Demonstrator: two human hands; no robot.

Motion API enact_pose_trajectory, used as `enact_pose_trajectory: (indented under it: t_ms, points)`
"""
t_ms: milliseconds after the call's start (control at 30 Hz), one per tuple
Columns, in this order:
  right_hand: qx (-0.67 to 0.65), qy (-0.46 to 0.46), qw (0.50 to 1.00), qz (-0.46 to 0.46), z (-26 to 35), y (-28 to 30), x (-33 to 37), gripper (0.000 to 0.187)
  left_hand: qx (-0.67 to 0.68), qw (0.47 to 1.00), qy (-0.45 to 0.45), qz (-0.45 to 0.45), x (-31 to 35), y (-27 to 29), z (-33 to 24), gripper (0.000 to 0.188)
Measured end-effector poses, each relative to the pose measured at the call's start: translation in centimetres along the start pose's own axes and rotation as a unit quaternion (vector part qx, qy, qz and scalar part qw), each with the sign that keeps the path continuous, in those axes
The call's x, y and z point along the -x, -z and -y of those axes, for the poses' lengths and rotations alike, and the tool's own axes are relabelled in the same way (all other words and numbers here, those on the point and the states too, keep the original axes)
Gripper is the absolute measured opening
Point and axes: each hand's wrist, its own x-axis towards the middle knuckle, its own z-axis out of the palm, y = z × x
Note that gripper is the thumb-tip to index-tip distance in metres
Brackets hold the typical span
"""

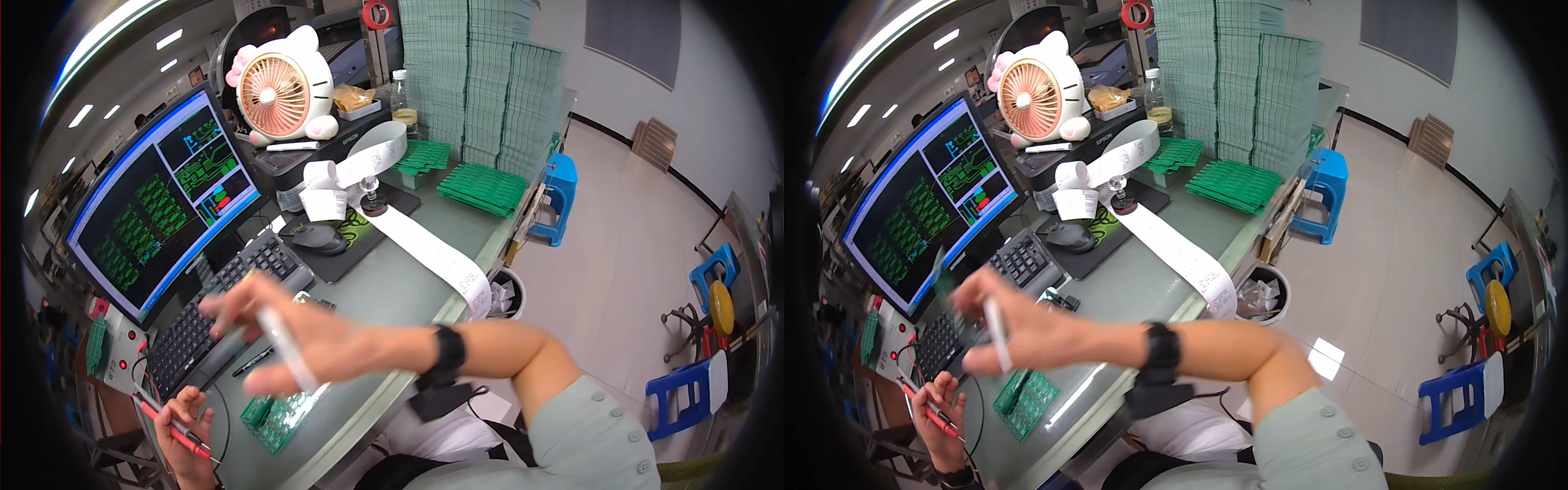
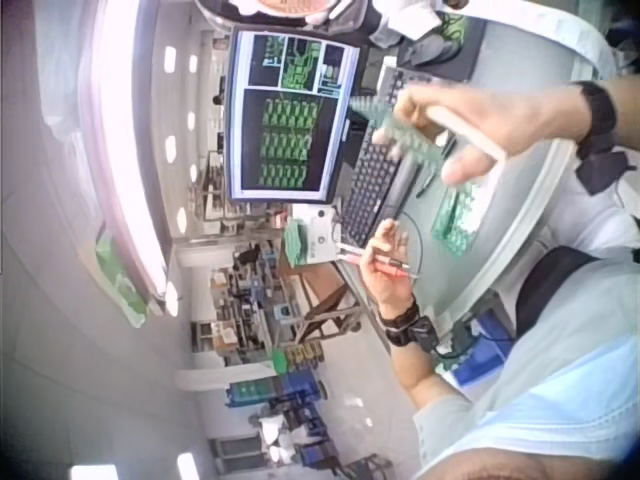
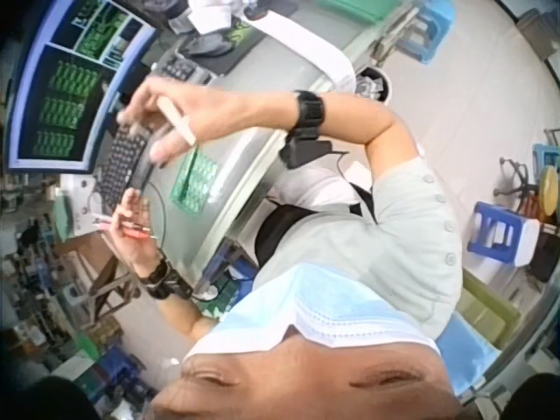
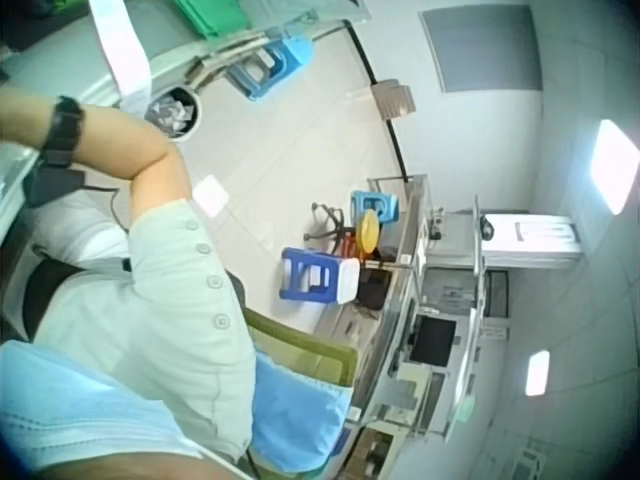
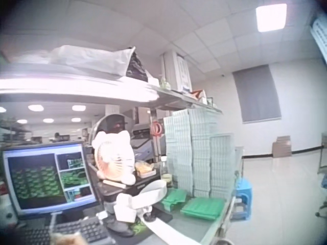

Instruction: Testing and inspecting printed circuit boards using multimeter probes and a computer interface.

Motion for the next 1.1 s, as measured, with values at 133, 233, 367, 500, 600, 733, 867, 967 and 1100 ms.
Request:
enact_pose_trajectory:
  t_ms: [133,233,367,500,600,733,867,967,1100]
  points:
    - [0.367,-0.005,0.927,-0.076,7.6,11.7,3.0,0.060,-0.024,0.997,0.013,-0.079,-0.2,4.2,0.4,0.026]
    - [0.559,-0.142,0.800,-0.165,11.3,19.0,4.8,0.055,-0.017,0.995,0.008,-0.099,-0.3,7.3,1.1,0.025]
    - [0.746,-0.288,0.589,-0.118,13.3,26.4,8.6,0.055,-0.013,0.989,0.012,-0.145,-0.3,7.9,1.6,0.024]
    - [0.707,-0.334,0.602,-0.161,13.4,30.5,11.8,0.059,-0.034,0.986,0.022,-0.164,-0.3,7.4,1.7,0.026]
    - [0.711,-0.352,0.588,-0.159,12.2,32.1,12.7,0.061,-0.050,0.989,0.029,-0.137,-0.7,7.0,1.7,0.030]
    - [0.705,-0.273,0.628,-0.185,10.9,31.8,13.0,0.042,-0.069,0.982,0.048,-0.170,-0.8,7.9,2.1,0.033]
    - [0.555,-0.163,0.781,-0.235,10.3,29.1,12.3,0.032,-0.083,0.982,0.062,-0.158,-0.6,8.0,2.0,0.034]
    - [0.423,-0.122,0.868,-0.229,8.4,27.2,12.5,0.048,-0.065,0.983,0.065,-0.158,-0.4,8.6,2.1,0.035]
    - [0.307,-0.167,0.906,-0.238,5.6,25.5,13.3,0.059,-0.043,0.984,0.004,-0.173,-0.6,9.1,1.8,0.032]
